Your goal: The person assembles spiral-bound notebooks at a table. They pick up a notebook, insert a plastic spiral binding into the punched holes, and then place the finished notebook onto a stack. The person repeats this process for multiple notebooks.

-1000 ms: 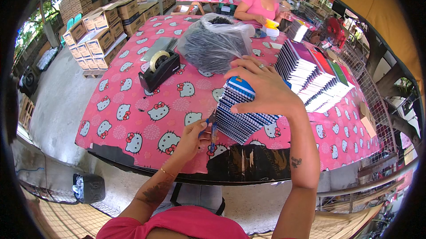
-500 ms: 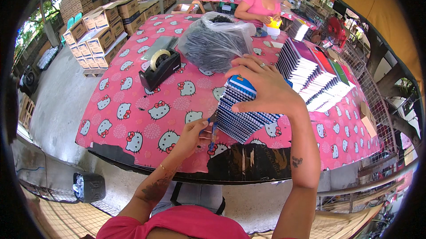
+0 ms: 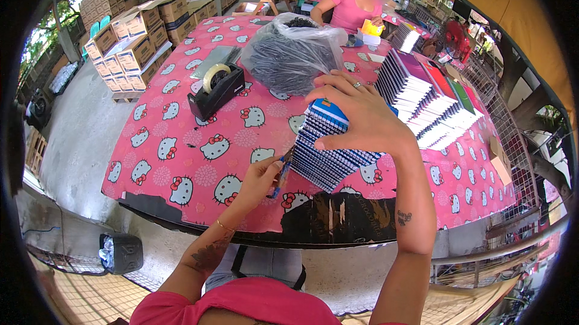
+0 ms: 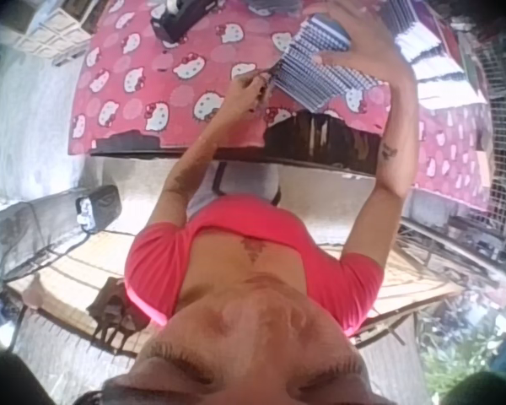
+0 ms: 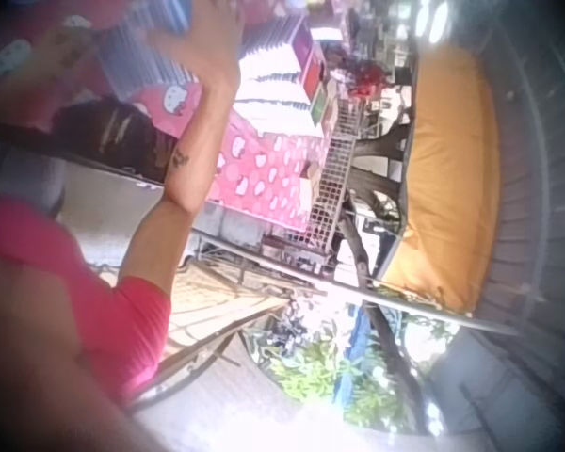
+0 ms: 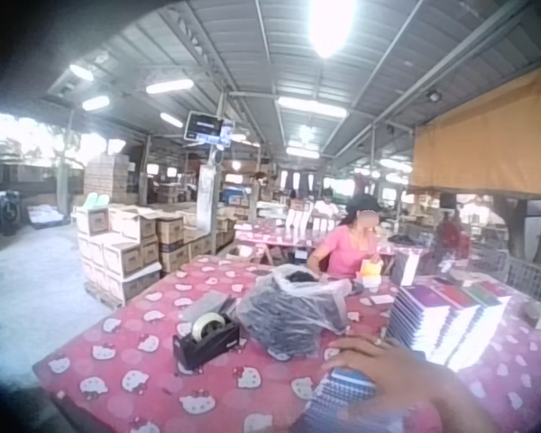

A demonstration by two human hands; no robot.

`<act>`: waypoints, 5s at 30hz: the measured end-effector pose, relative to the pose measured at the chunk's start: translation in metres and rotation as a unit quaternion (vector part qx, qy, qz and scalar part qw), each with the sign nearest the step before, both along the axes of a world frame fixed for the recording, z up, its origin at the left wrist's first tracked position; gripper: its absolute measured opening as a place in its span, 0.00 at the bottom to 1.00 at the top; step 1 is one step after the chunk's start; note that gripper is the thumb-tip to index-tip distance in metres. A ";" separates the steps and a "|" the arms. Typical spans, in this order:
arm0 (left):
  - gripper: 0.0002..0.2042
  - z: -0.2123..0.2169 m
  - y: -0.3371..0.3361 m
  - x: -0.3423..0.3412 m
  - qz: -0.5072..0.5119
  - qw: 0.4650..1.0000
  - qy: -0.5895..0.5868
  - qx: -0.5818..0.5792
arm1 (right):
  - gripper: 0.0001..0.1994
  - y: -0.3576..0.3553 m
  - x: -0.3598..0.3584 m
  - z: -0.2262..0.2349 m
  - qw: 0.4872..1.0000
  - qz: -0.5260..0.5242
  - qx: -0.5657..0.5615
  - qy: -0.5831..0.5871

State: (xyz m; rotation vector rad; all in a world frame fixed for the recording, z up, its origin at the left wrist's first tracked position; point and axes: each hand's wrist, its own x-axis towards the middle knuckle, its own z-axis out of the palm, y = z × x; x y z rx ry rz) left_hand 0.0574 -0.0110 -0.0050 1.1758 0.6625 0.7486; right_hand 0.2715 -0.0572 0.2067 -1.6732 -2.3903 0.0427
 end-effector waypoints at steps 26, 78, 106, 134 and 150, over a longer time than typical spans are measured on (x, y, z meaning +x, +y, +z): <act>0.16 -0.015 -0.007 0.004 0.002 0.978 -0.077 -0.192 | 0.34 0.000 -0.002 0.001 1.000 0.002 -0.006 0.006; 0.16 -0.052 -0.013 0.004 0.056 0.977 0.125 0.163 | 0.35 0.002 -0.002 0.000 1.000 0.000 0.000 0.005; 0.14 -0.035 -0.008 -0.003 0.023 0.956 0.211 0.202 | 0.34 0.001 0.001 -0.002 1.000 0.011 0.013 0.007; 0.13 -0.046 -0.012 0.004 -0.008 0.969 -0.066 -0.238 | 0.35 0.002 0.008 -0.006 1.000 0.010 0.006 0.022; 0.15 -0.035 -0.006 -0.006 -0.047 0.972 -0.029 -0.229 | 0.34 0.001 0.009 -0.010 0.999 0.022 0.048 -0.004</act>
